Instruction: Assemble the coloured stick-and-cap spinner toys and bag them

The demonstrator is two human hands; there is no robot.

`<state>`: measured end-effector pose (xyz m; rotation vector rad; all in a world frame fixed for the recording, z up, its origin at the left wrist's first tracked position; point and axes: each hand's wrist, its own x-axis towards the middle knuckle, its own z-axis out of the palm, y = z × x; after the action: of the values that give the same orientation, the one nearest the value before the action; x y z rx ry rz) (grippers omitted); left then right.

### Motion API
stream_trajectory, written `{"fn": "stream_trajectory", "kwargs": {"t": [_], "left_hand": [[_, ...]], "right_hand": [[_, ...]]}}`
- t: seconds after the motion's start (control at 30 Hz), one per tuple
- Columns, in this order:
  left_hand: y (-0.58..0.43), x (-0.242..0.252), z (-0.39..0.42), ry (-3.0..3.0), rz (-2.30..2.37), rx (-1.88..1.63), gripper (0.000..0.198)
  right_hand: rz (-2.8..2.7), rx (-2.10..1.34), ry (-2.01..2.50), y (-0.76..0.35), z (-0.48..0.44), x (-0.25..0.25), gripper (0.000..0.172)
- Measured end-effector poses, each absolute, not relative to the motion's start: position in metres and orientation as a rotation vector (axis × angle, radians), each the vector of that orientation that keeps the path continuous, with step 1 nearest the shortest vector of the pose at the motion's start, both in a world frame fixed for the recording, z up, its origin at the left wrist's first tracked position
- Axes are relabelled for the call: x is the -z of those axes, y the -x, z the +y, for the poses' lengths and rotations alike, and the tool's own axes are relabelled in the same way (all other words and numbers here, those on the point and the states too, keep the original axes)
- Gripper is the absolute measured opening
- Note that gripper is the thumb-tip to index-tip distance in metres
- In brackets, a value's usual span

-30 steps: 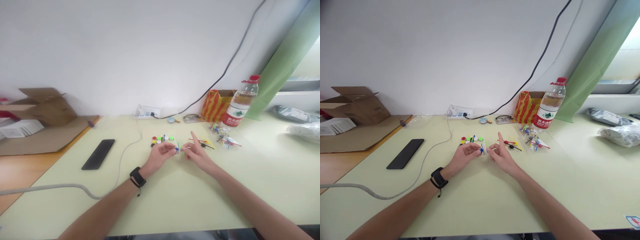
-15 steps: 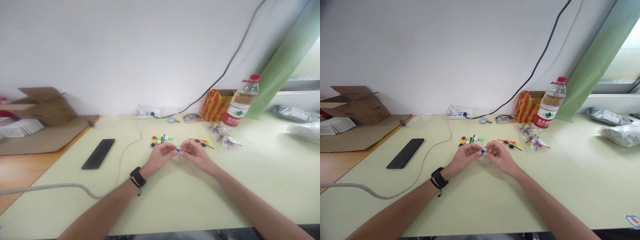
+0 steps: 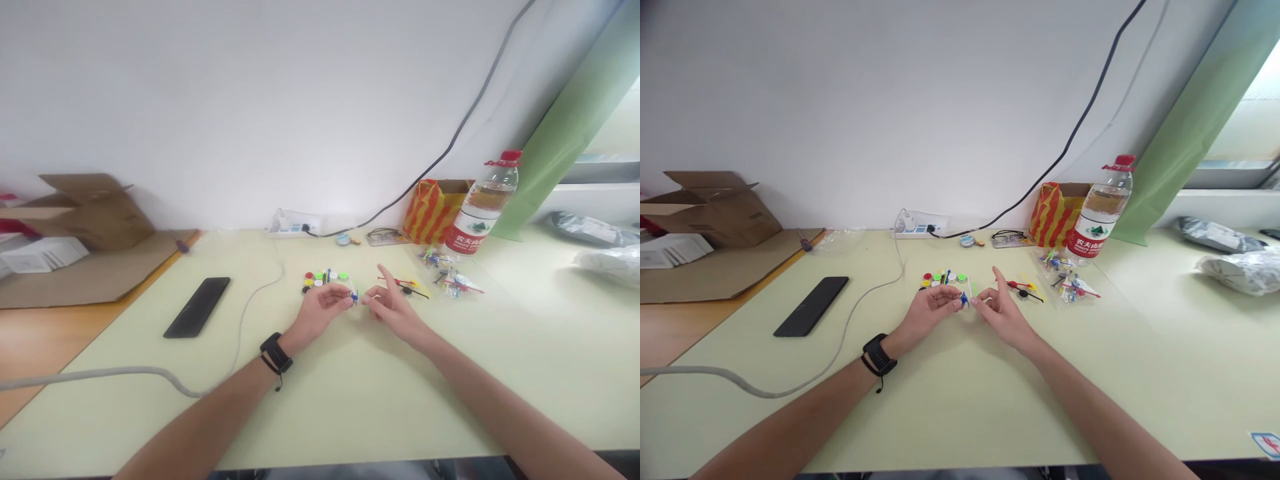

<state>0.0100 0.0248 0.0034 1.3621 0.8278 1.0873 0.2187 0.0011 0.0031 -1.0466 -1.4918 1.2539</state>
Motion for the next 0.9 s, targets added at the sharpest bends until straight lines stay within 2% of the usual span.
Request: {"fn": "stream_trajectory", "kwargs": {"t": [0.03,0.1,0.13,0.37,0.7,0.83,0.9], "left_hand": [[-0.010,-0.004,0.025,-1.363,0.831,-1.094,0.031],[-0.010,-0.003,0.025,-1.364,0.833,-1.104,0.032],[-0.010,-0.003,0.025,-1.363,0.832,-1.104,0.032],[-0.010,0.001,0.027,-1.395,0.818,-1.085,0.032],[-0.010,-0.002,0.024,-1.425,0.787,-1.036,0.031],[-0.010,-0.003,0.024,-1.419,0.815,-1.040,0.032],[-0.010,-0.002,0.024,-1.418,0.823,-1.038,0.032]], "right_hand": [[-1.496,-1.307,1.042,-0.219,0.001,-0.004,0.037],[-1.504,-1.393,0.989,-0.221,0.001,-0.008,0.060],[-1.491,-1.412,0.954,-0.221,0.001,-0.010,0.063],[-1.411,-1.271,0.949,-0.220,0.001,-0.013,0.032],[-1.682,-1.094,0.980,-0.217,0.002,-0.004,0.025],[-1.649,-1.081,0.983,-0.216,-0.001,-0.006,0.035],[-1.596,-1.103,0.965,-0.218,-0.002,-0.008,0.029]]}}
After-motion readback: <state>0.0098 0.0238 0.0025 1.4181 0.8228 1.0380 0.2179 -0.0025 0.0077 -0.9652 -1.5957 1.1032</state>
